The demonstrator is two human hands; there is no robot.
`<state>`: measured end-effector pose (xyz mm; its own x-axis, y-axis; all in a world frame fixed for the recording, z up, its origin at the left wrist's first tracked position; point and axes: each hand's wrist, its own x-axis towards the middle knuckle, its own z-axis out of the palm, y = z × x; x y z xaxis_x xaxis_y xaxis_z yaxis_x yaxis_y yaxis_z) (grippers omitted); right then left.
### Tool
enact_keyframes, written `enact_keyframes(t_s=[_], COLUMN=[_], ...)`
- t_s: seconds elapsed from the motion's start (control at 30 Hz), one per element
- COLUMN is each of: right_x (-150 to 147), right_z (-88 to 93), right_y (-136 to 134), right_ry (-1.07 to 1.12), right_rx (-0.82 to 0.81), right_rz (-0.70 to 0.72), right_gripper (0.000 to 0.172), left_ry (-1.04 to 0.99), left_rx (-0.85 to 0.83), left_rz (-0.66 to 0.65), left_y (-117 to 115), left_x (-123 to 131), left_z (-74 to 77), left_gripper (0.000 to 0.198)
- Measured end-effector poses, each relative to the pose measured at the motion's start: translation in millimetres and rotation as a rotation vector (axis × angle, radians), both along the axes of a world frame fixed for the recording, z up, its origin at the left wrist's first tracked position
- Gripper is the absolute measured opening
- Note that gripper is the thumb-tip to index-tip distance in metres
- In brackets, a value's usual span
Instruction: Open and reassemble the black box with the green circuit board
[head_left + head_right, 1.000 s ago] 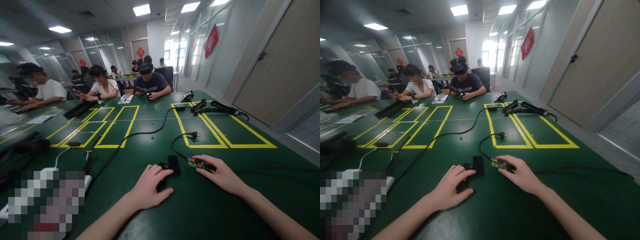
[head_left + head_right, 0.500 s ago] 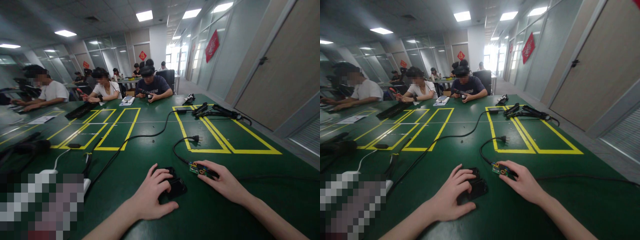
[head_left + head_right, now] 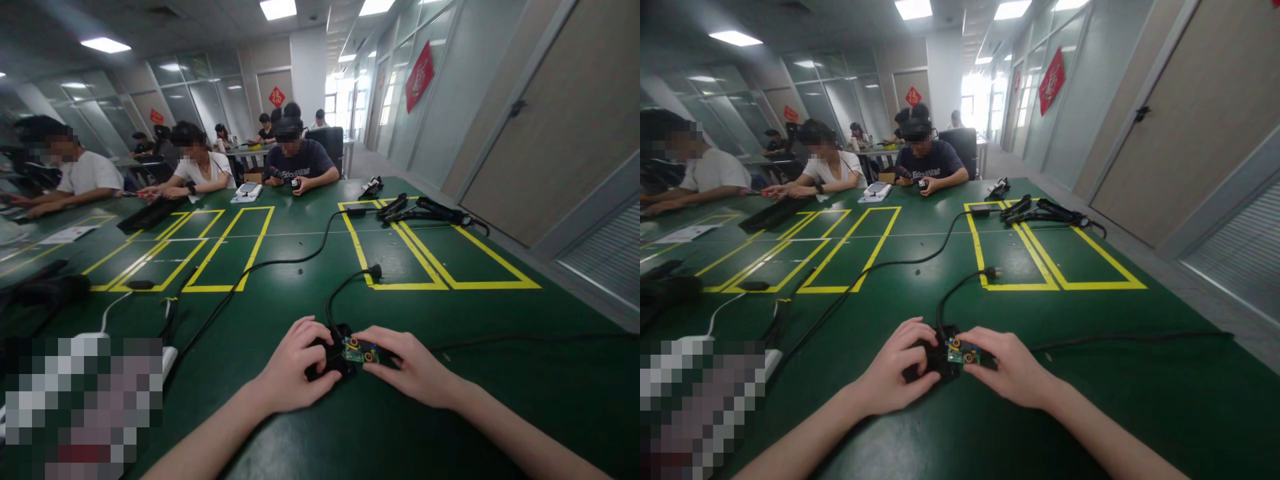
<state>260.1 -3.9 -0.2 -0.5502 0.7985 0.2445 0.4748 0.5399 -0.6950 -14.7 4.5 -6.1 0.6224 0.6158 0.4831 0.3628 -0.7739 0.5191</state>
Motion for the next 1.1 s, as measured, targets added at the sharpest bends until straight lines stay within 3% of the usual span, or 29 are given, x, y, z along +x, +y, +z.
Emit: enact_keyframes(t_s=[0.17, 0.27, 0.43, 0.73, 0.9, 1.1], right_x=[-16.7, -18.9, -21.4, -26.1, -27.9, -26.6], right_z=[5.9, 7.0, 8.2, 5.8, -1.6, -13.6], right_y=[-14.1, -16.4, -18.9, -34.3, -25.4, -17.7], right_ry=[-0.064, -0.091, -0.115, -0.107, -0.051, -0.038], right_rx=[-0.014, -0.046, -0.086, -0.063, 0.027, 0.070], right_rz=[0.085, 0.113, 0.106, 0.112, 0.038, -0.065], right_gripper=[0.033, 0.033, 0.037, 0.039, 0.034, 0.039], left_ry=[0.059, 0.118, 0.185, 0.200, 0.166, 0.190], left_rx=[0.052, 0.067, 0.013, -0.032, 0.054, 0.149], left_rz=[0.173, 0.112, 0.038, -0.051, -0.003, 0.110], left_y=[2.3, 5.1, 9.3, 18.0, 16.9, 15.5], left_x=[-2.3, -3.2, -4.6, -14.6, -13.8, -13.7], left_z=[3.3, 2.1, 3.0, -6.7, -8.1, 2.2], left_gripper=[0.019, 0.036, 0.023, 0.048, 0.057, 0.055])
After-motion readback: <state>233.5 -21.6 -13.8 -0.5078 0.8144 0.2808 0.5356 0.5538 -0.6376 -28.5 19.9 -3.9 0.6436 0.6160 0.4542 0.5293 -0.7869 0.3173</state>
